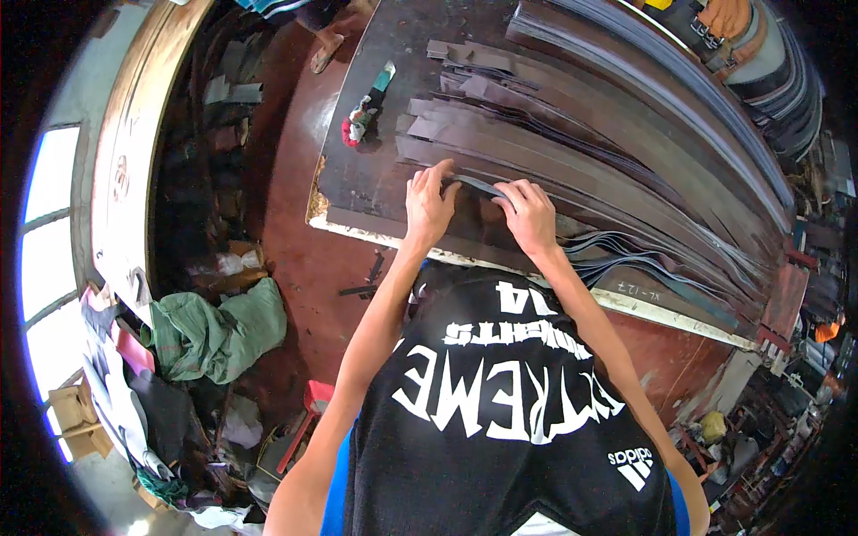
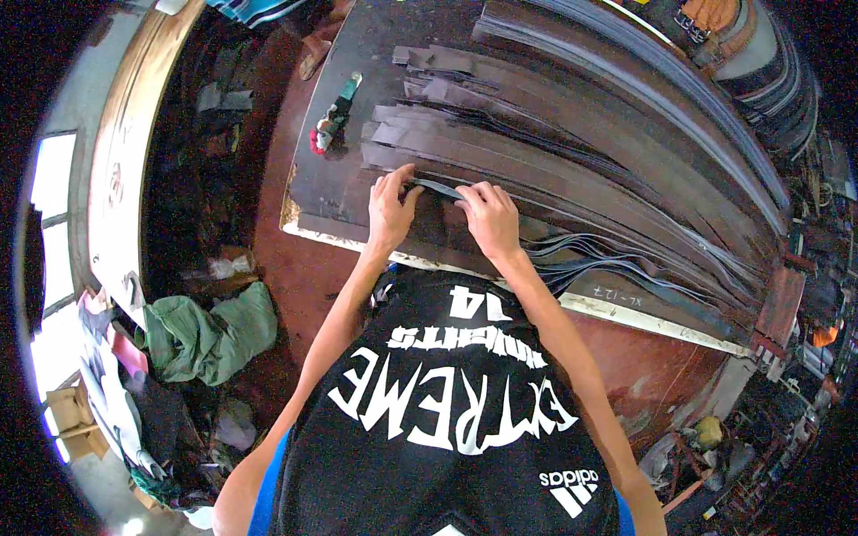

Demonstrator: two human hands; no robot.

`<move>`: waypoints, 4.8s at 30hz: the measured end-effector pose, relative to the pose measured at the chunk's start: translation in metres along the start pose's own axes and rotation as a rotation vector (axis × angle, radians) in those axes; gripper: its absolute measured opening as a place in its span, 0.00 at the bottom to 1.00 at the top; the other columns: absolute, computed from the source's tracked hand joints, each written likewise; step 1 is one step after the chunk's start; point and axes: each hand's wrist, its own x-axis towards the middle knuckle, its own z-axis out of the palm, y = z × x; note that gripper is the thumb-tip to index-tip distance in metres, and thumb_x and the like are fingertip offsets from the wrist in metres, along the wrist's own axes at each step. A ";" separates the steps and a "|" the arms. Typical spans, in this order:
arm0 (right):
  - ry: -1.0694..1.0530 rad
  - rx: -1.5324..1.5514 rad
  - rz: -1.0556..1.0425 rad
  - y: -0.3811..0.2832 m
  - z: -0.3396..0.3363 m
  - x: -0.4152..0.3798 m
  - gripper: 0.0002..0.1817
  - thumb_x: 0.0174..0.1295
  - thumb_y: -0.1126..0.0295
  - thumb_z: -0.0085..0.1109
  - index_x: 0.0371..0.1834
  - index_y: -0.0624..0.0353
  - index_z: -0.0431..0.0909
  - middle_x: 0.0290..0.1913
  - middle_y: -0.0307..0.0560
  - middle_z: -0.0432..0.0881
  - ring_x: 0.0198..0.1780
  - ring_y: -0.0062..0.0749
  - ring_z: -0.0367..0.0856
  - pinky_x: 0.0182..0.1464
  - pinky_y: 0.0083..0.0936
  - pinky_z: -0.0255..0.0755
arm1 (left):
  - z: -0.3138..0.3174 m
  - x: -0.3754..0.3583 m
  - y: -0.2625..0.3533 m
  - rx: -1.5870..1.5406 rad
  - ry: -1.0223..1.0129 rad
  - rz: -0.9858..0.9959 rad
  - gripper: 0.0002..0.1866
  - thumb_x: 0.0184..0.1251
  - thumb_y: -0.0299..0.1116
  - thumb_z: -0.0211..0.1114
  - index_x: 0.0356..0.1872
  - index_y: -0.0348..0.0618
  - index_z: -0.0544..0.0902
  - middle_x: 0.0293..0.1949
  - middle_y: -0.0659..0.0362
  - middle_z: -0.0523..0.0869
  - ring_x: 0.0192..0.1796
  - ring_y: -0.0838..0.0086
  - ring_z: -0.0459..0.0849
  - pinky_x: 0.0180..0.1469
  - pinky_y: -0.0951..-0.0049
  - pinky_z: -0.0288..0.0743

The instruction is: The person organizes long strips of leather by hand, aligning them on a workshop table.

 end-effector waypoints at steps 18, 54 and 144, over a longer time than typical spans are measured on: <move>0.006 0.002 -0.007 0.000 0.002 0.001 0.19 0.53 0.70 0.70 0.50 0.52 0.81 0.39 0.43 0.77 0.38 0.39 0.79 0.43 0.35 0.75 | -0.006 0.001 0.009 -0.024 0.010 -0.056 0.12 0.57 0.27 0.69 0.43 0.43 0.82 0.39 0.57 0.84 0.41 0.61 0.79 0.48 0.60 0.69; 0.008 -0.014 -0.019 0.005 -0.010 -0.004 0.19 0.53 0.68 0.71 0.49 0.53 0.80 0.38 0.41 0.76 0.39 0.38 0.78 0.42 0.34 0.74 | 0.002 -0.001 0.014 -0.012 0.046 0.010 0.11 0.55 0.27 0.71 0.40 0.46 0.83 0.37 0.60 0.83 0.43 0.63 0.80 0.45 0.63 0.67; 0.074 0.012 -0.003 -0.065 0.057 0.035 0.15 0.50 0.76 0.69 0.44 0.54 0.83 0.40 0.40 0.81 0.42 0.40 0.78 0.46 0.36 0.73 | -0.083 0.072 -0.064 0.035 -0.194 0.038 0.14 0.64 0.28 0.65 0.51 0.48 0.85 0.38 0.53 0.83 0.40 0.57 0.85 0.43 0.61 0.78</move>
